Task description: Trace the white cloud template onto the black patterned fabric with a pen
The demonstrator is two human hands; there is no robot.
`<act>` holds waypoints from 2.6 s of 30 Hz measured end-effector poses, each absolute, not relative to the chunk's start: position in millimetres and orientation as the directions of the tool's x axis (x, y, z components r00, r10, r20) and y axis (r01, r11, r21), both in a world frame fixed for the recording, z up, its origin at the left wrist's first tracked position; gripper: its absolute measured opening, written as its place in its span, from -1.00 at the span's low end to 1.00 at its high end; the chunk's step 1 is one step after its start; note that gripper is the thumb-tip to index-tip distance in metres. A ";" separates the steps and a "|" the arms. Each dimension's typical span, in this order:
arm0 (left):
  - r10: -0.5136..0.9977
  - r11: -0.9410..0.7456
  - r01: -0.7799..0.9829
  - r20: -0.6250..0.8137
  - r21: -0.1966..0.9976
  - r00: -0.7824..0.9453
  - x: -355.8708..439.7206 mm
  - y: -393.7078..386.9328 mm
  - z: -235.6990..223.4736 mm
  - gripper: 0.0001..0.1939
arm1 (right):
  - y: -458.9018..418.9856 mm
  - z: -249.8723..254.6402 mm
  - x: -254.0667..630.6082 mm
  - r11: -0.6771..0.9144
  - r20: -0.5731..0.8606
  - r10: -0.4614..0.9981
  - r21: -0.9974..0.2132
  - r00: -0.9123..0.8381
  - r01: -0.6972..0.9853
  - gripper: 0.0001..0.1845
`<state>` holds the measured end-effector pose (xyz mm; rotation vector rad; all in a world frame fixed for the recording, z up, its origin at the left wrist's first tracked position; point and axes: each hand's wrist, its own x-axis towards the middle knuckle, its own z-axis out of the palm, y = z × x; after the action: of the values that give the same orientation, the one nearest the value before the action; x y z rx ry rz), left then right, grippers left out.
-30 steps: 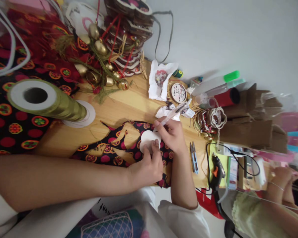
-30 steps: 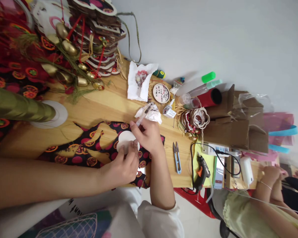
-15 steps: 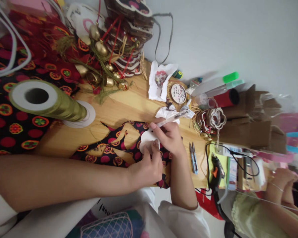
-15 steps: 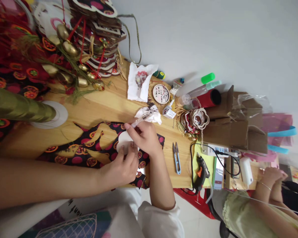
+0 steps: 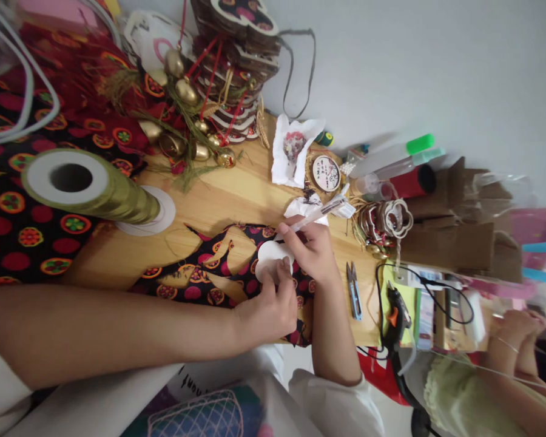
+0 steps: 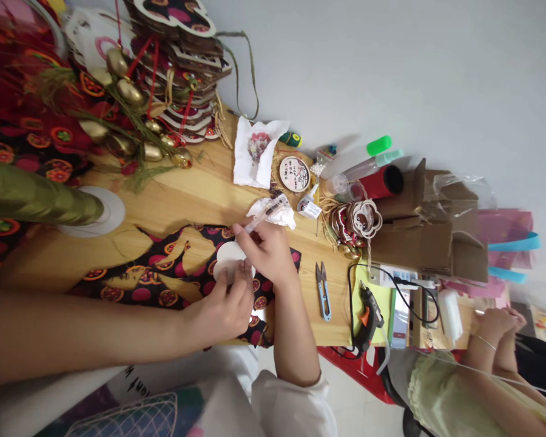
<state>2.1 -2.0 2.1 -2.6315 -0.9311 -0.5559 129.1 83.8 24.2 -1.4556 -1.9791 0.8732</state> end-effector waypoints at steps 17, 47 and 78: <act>0.534 -0.758 0.637 0.425 -0.143 0.731 0.7 -2.6 3.4 -0.66 | 83.4 24.7 128.4 0.207 0.021 0.954 -0.768 -0.300 0.606 -0.65; 0.534 -0.758 0.636 0.427 -0.140 0.730 0.5 -3.6 1.2 -0.67 | 83.0 24.0 128.7 0.193 -0.008 0.947 -0.785 -0.321 0.589 -0.64; 0.532 -0.758 0.636 0.424 -0.148 0.733 1.6 -3.0 1.4 -0.67 | 83.1 25.3 128.8 0.204 0.007 0.948 -0.781 -0.318 0.591 -0.65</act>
<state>1.6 -3.0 1.4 -2.6533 -0.9157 -0.5227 128.8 83.1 25.3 -1.4257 -1.9889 0.9494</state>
